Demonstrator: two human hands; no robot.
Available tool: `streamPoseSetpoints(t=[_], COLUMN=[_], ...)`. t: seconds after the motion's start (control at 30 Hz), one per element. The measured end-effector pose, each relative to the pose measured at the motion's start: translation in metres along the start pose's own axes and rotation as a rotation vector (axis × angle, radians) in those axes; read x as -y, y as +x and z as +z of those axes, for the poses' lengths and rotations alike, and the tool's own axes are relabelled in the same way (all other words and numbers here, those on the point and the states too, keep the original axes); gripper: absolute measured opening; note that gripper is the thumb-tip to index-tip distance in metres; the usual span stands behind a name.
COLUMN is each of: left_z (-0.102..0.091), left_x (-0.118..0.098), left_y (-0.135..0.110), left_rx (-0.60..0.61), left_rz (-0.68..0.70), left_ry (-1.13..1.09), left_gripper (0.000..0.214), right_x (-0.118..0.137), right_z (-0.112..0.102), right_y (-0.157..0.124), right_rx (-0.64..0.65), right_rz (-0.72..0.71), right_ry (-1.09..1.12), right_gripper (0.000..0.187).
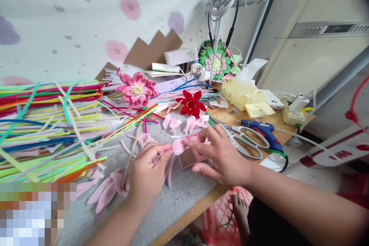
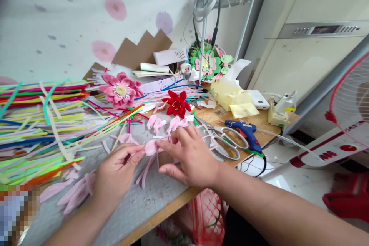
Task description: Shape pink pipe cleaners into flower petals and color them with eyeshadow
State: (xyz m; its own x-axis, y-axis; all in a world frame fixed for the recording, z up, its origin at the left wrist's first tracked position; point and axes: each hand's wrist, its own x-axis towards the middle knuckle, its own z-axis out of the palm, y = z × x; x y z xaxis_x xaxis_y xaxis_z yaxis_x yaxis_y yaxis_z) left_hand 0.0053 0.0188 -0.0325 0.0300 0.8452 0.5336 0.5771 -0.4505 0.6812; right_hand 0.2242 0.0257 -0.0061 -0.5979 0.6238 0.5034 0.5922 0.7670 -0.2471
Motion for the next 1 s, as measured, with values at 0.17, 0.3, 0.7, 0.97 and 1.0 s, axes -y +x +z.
streamPoseSetpoints(t=[0.17, 0.3, 0.7, 0.97, 1.0], left_z=[-0.001, -0.002, -0.001, 0.009, 0.009], left_x=[0.000, 0.000, 0.000, 0.003, 0.000], left_y=[-0.001, -0.001, -0.001, 0.001, 0.002], left_rx=[-0.021, -0.033, -0.015, -0.084, -0.081], left_rz=[0.003, -0.006, -0.112, -0.587, -0.629], left_ry=[-0.019, -0.039, -0.109, -0.638, -0.726], left_gripper=[0.010, 0.009, 0.010, 0.021, 0.020], right_x=[0.003, 0.003, 0.009, -0.028, -0.029], right_z=[0.002, -0.001, 0.003, 0.002, 0.003], right_y=[0.001, 0.000, 0.000, 0.004, 0.004], right_rx=[-0.015, -0.030, -0.017, 0.165, 0.203], right_rz=[0.011, 0.000, -0.017, 0.183, 0.176], right_ry=[-0.055, -0.090, -0.101, -0.085, -0.089], right_gripper=[0.059, 0.060, 0.061, 0.045, 0.044])
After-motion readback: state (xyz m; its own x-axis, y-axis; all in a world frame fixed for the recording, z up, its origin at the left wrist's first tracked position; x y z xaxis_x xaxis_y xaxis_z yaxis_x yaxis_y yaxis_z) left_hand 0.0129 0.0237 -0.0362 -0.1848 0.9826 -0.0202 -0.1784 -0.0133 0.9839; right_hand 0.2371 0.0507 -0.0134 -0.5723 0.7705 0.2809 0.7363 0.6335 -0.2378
